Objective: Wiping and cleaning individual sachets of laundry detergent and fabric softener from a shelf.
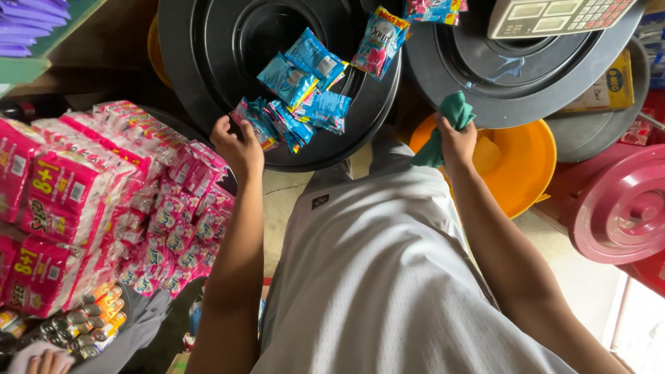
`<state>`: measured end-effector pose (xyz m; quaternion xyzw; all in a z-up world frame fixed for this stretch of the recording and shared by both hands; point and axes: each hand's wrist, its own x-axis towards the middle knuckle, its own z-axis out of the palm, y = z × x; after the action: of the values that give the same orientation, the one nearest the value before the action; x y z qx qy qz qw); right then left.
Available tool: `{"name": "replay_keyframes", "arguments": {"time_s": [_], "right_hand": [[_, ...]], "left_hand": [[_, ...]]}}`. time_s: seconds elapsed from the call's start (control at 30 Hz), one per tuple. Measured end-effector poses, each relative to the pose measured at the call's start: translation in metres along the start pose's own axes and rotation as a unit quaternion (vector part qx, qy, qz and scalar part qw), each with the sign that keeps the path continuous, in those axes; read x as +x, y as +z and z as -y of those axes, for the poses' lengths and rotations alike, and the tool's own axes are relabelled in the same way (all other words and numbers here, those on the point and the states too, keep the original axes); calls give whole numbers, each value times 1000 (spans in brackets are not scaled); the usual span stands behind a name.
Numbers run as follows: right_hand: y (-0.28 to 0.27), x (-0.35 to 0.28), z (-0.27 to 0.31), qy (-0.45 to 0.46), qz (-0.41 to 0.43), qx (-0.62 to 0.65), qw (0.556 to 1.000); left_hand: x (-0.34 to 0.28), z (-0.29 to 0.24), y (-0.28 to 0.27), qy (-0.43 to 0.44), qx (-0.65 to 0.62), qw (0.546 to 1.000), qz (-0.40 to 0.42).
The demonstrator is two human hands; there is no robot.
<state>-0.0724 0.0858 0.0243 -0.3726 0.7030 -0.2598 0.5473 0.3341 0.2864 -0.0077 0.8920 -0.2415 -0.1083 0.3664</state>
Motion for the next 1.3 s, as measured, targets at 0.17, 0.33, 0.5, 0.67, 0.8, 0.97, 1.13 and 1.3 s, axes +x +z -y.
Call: {"name": "replay_keyframes", "arguments": {"time_s": [0.17, 0.33, 0.5, 0.67, 0.8, 0.97, 1.13, 1.3], "right_hand": [[-32, 12, 2, 11, -2, -23, 1000], [-55, 18, 12, 14, 26, -65, 997], [-88, 31, -10, -18, 67, -102, 992], [-125, 44, -21, 12, 102, -129, 986], [-146, 49, -19, 69, 89, -112, 987], [-153, 58, -23, 64, 115, -77, 988], [-137, 45, -6, 63, 126, -73, 987], [-115, 35, 11, 31, 182, -30, 982]], "left_hand": [[-28, -106, -7, 176, 83, 981, 19], [-52, -147, 43, -59, 157, 942, 289], [-66, -54, 148, -233, 132, 950, 160], [-76, -75, 150, -331, -182, 925, 34], [-92, -72, 128, -389, -377, 829, 141], [-114, -140, 78, -346, -374, 835, 209], [-122, -196, 62, -259, -428, 820, 277], [-118, -253, 52, -107, -504, 776, 363]]}}
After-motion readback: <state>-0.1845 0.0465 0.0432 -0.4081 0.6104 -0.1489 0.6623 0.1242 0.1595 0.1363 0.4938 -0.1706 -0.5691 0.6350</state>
